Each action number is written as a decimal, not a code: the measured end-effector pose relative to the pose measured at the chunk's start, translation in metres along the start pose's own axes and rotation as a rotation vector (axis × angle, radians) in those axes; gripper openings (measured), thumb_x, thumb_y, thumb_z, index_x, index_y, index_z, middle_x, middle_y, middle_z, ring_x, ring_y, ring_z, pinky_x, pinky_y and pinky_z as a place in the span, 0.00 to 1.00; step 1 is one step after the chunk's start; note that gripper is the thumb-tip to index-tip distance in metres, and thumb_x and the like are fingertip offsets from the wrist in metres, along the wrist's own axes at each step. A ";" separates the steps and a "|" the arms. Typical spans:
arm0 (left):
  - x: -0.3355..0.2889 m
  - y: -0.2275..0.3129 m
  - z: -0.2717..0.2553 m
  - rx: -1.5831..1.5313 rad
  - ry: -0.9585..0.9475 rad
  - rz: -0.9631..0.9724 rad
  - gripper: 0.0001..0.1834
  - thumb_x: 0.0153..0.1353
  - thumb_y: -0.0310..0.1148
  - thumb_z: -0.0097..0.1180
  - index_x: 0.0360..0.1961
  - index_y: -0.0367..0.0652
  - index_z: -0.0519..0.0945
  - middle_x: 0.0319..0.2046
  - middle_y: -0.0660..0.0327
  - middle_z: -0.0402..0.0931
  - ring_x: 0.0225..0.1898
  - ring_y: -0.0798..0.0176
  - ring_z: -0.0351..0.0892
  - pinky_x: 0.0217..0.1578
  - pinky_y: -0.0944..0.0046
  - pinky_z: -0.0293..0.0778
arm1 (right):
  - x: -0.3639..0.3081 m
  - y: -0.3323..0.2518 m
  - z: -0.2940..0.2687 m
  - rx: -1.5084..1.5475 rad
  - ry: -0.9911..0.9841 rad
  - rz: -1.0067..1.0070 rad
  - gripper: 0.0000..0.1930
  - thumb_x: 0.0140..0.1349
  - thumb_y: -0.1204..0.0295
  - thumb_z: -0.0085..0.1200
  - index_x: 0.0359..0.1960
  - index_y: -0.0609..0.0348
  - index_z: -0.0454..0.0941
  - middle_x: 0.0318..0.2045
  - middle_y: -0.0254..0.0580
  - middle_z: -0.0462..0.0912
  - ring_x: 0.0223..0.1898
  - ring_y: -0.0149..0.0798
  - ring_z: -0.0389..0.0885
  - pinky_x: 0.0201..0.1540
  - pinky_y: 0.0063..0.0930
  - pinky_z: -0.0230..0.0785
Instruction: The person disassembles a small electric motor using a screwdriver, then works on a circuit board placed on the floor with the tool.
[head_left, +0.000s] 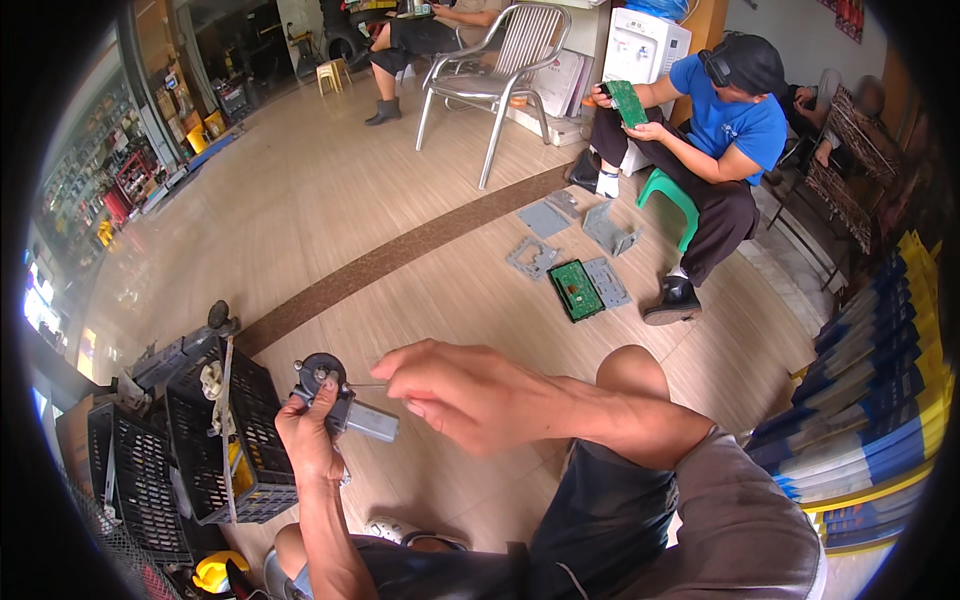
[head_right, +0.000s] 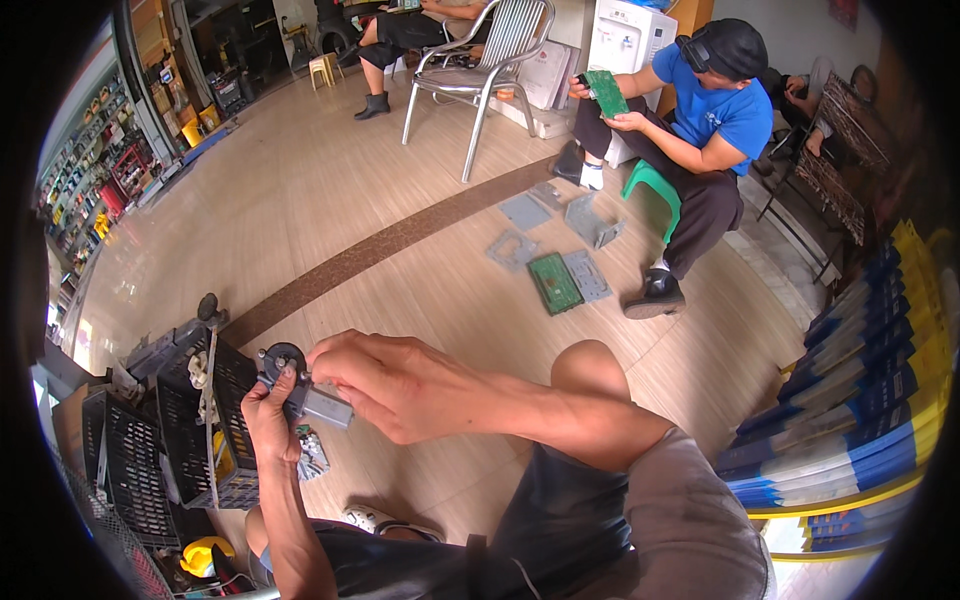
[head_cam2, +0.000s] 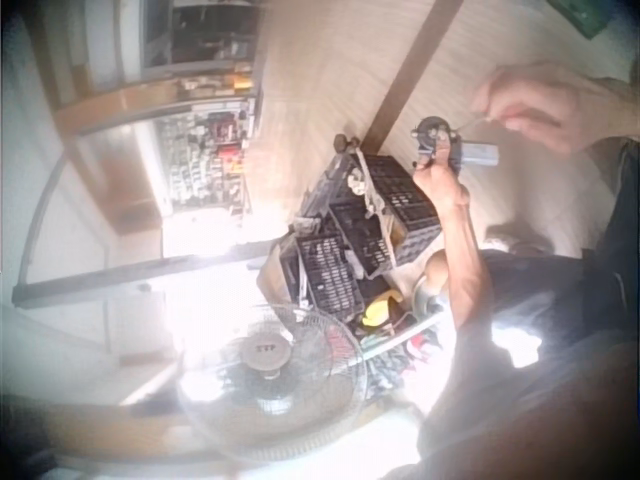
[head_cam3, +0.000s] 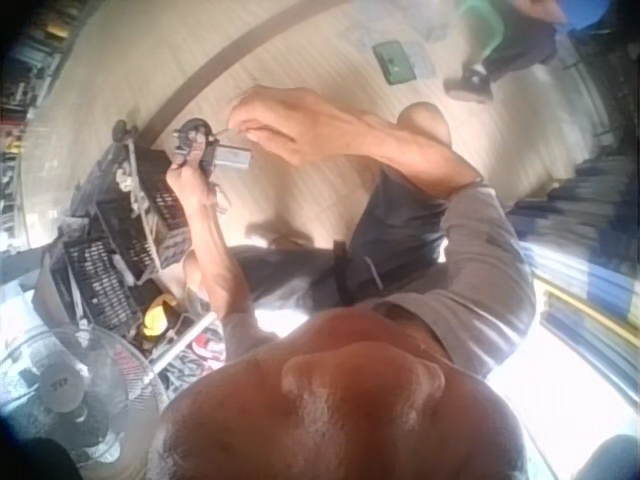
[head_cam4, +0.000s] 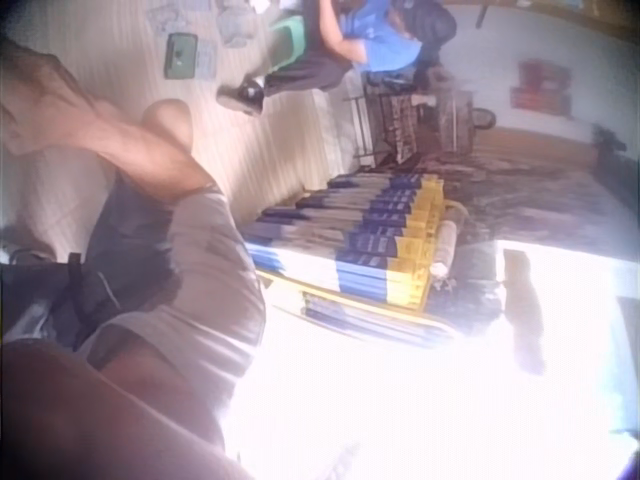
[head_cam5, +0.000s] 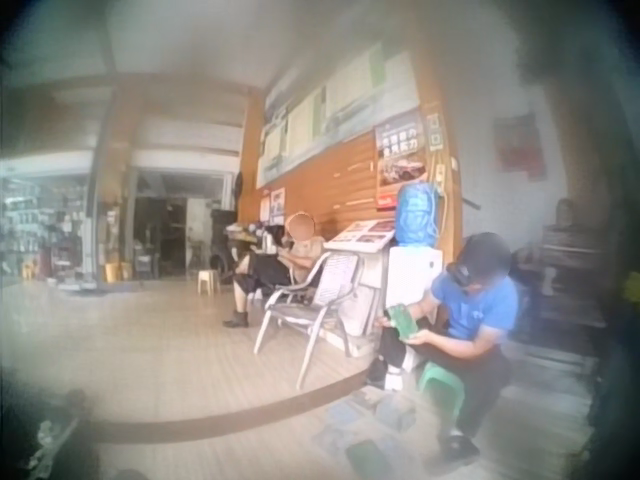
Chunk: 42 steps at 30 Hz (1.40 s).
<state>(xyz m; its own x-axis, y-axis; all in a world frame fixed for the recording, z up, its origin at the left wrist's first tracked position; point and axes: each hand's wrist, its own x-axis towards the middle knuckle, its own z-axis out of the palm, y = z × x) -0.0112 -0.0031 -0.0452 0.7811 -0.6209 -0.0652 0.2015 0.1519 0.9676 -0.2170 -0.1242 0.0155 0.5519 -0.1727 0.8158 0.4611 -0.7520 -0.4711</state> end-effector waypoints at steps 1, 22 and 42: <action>0.000 0.000 -0.002 -0.028 -0.028 -0.018 0.08 0.59 0.26 0.68 0.38 0.35 0.84 0.30 0.62 0.83 0.27 0.69 0.80 0.29 0.69 0.78 | -0.002 0.000 0.000 -0.001 0.000 -0.003 0.14 0.59 0.83 0.57 0.46 0.61 0.70 0.41 0.47 0.80 0.32 0.49 0.81 0.33 0.36 0.74; -0.006 -0.003 0.000 -0.109 0.005 -0.092 0.08 0.57 0.25 0.69 0.37 0.39 0.83 0.30 0.64 0.83 0.27 0.71 0.80 0.29 0.72 0.75 | -0.005 -0.001 -0.004 -0.102 -0.044 0.055 0.16 0.57 0.84 0.61 0.46 0.63 0.73 0.46 0.52 0.81 0.37 0.49 0.85 0.35 0.33 0.80; -0.014 -0.006 -0.004 -0.020 0.037 0.033 0.09 0.57 0.23 0.68 0.39 0.38 0.83 0.32 0.65 0.82 0.32 0.71 0.77 0.38 0.69 0.72 | 0.007 -0.021 0.005 -0.229 -0.228 0.296 0.12 0.57 0.78 0.63 0.42 0.61 0.76 0.45 0.46 0.82 0.39 0.48 0.84 0.37 0.34 0.77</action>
<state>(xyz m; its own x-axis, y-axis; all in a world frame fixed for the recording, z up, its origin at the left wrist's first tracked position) -0.0214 0.0080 -0.0513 0.8091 -0.5862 -0.0427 0.1868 0.1876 0.9643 -0.2193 -0.1067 0.0296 0.7883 -0.2765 0.5496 0.1079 -0.8173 -0.5660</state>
